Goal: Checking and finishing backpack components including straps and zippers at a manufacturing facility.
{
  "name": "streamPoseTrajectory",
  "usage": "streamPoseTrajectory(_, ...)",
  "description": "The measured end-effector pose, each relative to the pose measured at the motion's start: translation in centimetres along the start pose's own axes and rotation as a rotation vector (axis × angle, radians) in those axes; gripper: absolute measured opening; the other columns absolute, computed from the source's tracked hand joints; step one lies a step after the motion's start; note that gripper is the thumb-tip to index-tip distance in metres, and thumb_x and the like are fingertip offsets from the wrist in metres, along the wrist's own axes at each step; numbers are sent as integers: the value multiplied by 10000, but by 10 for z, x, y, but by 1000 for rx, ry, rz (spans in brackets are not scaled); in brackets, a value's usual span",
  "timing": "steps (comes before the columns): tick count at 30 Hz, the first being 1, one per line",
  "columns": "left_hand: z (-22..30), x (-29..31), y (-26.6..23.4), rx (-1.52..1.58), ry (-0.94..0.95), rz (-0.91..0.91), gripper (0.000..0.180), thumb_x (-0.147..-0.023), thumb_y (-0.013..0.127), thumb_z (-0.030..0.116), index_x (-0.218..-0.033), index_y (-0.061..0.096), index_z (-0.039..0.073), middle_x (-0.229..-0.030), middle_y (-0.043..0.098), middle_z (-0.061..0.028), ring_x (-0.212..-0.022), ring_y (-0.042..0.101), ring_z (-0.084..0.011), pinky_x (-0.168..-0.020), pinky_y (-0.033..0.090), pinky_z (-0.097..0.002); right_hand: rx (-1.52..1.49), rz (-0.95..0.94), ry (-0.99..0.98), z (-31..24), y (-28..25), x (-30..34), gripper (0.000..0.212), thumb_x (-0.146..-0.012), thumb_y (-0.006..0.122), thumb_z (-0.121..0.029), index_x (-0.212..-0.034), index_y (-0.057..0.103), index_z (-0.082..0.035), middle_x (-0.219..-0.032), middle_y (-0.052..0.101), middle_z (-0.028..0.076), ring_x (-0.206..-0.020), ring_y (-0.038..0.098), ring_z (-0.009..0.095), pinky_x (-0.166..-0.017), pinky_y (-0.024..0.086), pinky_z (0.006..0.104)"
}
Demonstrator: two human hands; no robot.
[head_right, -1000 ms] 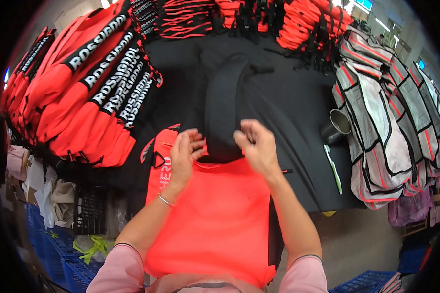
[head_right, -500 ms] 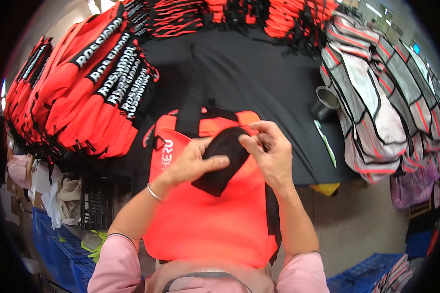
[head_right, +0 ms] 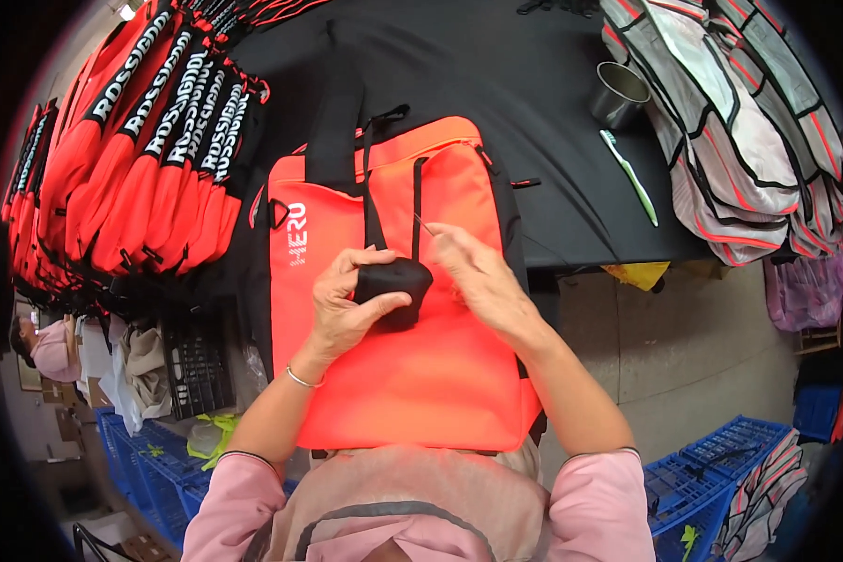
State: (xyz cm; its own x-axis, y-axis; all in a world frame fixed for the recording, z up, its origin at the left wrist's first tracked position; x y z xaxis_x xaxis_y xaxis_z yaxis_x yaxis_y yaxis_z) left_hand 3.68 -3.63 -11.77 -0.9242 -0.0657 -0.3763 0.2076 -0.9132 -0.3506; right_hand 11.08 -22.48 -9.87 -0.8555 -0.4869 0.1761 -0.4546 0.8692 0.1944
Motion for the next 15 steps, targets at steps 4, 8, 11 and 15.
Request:
streamPoseTrajectory(4,3,9,3,112,-198,26,256,-747,828,42,-995,766,45,-1062,697,-95,-906,669,-166,-802,549,-288,292,87,-147,1,-12,29,290,-952,664,-224,-1061,642,43,-908,683,77,-820,617,129,-757,496,264)
streamPoseTrajectory(8,2,10,7,89,-99,27,252,-761,809,20,-1007,763,47,-1046,706,-106,-882,680,-165,-794,553,-284,492,188,-318,3,-2,45,181,-878,731,-128,-998,665,-10,-858,701,98,-725,654,170,-679,510,287)
streamPoseTrajectory(11,2,9,8,86,-97,18,252,-764,805,18,-1010,762,48,-1052,711,-105,-904,685,-169,-798,553,-283,527,166,-329,6,-1,41,176,-866,738,-134,-978,669,-17,-863,703,100,-733,668,195,-673,512,291)
streamPoseTrajectory(15,3,10,6,67,-73,-2,260,-762,804,11,-1016,761,47,-1056,711,-106,-913,688,-173,-798,555,-285,541,141,-331,8,2,37,175,-856,746,-140,-956,669,-19,-865,706,104,-737,680,217,-668,520,306)
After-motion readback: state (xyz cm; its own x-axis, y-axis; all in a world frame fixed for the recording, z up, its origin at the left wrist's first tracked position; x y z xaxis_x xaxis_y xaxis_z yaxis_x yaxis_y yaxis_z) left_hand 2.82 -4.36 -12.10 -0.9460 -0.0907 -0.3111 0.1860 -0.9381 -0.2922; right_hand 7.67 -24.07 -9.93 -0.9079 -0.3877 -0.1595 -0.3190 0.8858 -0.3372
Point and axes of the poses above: each hand's wrist, its own x-axis away from the middle knuckle, its own y-axis out of the palm, z = x × y, the point moved 1 cm from there along -x, towards the middle knuckle
